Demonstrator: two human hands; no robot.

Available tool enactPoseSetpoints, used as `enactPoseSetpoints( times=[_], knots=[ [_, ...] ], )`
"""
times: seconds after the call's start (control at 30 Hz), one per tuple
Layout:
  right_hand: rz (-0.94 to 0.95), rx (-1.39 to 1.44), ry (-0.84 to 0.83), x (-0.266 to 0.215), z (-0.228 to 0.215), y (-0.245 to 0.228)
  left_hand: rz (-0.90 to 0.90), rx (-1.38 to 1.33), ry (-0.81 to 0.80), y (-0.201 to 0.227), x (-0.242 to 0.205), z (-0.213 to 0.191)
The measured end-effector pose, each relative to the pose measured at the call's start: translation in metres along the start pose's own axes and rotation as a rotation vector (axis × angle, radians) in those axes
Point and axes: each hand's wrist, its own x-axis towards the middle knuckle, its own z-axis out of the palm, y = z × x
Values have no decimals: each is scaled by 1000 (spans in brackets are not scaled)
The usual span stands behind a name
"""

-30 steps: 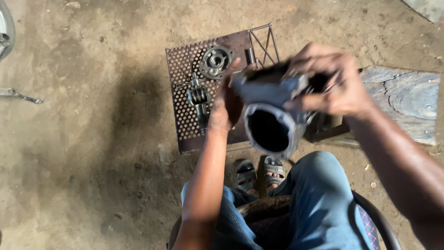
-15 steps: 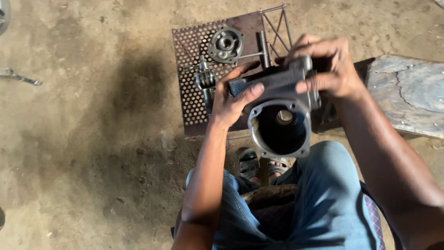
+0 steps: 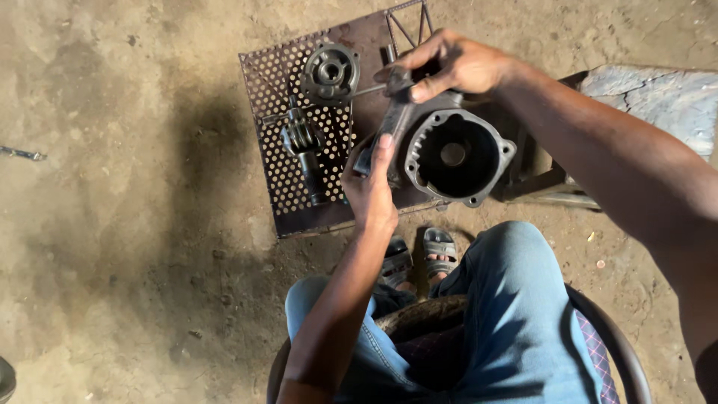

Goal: The person assembles an engine block by inserting a crankshaft, placing a cylinder liner, and securing a cylinder head with bolts. They use a screwdriver to tighten the bolts and adjust the components on a perforated metal workbench.

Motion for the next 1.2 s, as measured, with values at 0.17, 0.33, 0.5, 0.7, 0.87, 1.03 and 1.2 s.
enactPoseSetpoints(
  times=[0.17,0.33,0.5,0.7,0.87,1.03,1.2],
  knots=[
    [165,19,-138,20,14,36,-66,-7,94,-12,-9,-4],
    [206,13,-242,30,23,57,-187,34,165,-23,-22,0],
    [190,144,-350,34,26,61,-214,90,213,-27,-31,0],
    [211,30,-395,38,36,58,-241,-14,267,-36,-37,3],
    [129,130,-451,39,35,65,-215,-1,256,-46,-38,1],
    [173,47,-455,36,32,62,-180,103,210,-48,-44,3],
    [224,-23,-420,31,29,44,-207,29,150,-46,-45,3]
  ],
)
